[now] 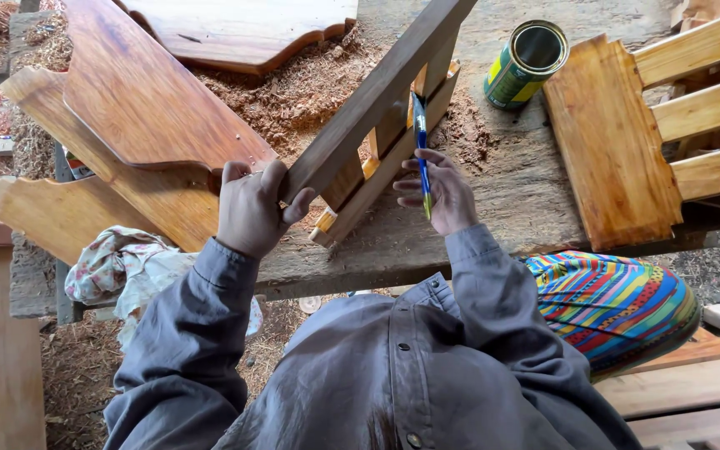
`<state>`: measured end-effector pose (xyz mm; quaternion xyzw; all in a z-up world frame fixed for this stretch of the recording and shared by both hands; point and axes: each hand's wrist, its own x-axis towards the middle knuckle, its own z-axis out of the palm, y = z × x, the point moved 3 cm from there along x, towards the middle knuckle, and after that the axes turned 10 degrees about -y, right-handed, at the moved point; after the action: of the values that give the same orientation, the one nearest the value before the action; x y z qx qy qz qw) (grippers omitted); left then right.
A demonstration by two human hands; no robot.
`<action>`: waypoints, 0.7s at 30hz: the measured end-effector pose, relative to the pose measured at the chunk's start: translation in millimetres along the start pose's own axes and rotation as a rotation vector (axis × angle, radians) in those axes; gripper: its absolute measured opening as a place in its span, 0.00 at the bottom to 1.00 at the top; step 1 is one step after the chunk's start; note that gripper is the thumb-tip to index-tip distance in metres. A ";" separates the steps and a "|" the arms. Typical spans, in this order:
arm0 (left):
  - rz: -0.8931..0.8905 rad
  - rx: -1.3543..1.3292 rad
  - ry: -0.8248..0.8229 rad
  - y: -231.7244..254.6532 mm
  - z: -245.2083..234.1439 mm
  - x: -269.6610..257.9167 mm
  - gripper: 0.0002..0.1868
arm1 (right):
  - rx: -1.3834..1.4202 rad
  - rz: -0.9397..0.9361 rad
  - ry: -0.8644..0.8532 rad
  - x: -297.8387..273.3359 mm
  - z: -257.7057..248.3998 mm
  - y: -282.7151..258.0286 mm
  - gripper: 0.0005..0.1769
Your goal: The person applies a dark stain to a wooden chair frame using a paintbrush. They dip the brush into a can of stain and coat the vertical slats and edges of the frame, turning the piece to reach different sides.
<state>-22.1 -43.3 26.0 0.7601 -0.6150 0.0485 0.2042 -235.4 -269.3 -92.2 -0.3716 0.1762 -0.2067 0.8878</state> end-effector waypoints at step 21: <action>0.012 -0.018 -0.013 19.7 -1.0 1.9 0.30 | -0.586 -0.247 0.172 -0.7 -14.7 -29.6 0.18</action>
<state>-40.3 -47.8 32.4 0.7547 -0.6214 0.0392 0.2065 -249.9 -296.5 -80.1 -0.6110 0.2560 -0.2840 0.6932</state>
